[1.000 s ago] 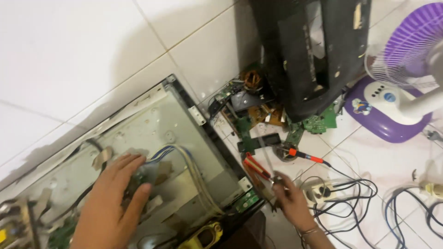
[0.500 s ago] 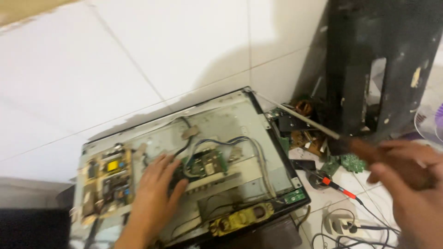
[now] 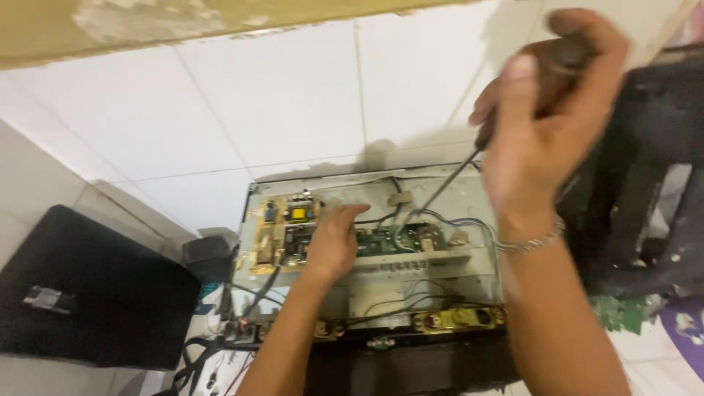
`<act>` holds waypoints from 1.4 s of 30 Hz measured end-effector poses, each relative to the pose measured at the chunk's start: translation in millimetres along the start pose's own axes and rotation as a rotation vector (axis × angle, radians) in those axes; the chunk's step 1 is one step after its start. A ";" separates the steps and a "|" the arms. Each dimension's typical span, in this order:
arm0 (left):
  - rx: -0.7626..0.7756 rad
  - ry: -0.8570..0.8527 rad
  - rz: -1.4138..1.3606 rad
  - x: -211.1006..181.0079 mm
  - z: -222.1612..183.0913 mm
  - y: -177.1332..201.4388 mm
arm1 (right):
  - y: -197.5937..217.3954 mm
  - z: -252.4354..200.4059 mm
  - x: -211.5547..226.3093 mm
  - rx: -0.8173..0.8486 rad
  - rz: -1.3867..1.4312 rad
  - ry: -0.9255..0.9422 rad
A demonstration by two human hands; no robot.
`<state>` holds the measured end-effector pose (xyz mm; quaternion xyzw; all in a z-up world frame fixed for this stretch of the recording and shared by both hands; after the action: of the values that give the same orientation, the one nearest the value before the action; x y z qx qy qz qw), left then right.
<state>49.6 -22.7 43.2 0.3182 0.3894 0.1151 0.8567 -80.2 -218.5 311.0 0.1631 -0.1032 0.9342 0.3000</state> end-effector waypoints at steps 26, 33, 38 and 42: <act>0.029 0.134 -0.051 23.9 -8.8 43.5 | -133.7 -74.1 -1.7 0.052 0.238 -0.034; 0.030 0.136 -0.026 32.6 -7.9 42.0 | -141.5 -81.3 -7.8 0.081 0.247 -0.050; 0.031 0.079 0.064 39.5 -8.7 33.8 | -145.2 -83.1 -9.4 0.089 0.228 -0.058; 0.023 0.083 0.072 41.3 -8.3 30.2 | -146.7 -83.6 -6.2 0.099 0.225 -0.042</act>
<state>72.7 22.8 33.8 0.3369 0.4142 0.1542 0.8313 -8.5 -80.3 245.3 0.1846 -0.0810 0.9623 0.1824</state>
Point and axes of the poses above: each hand's wrist, its own z-axis towards the middle knuckle, its own y-axis out of the back of the hand, x = y × z, the point moved 9 cm from there along z, towards the middle knuckle, and after that the axes turned 5 degrees about -z, right-handed, at the moved point
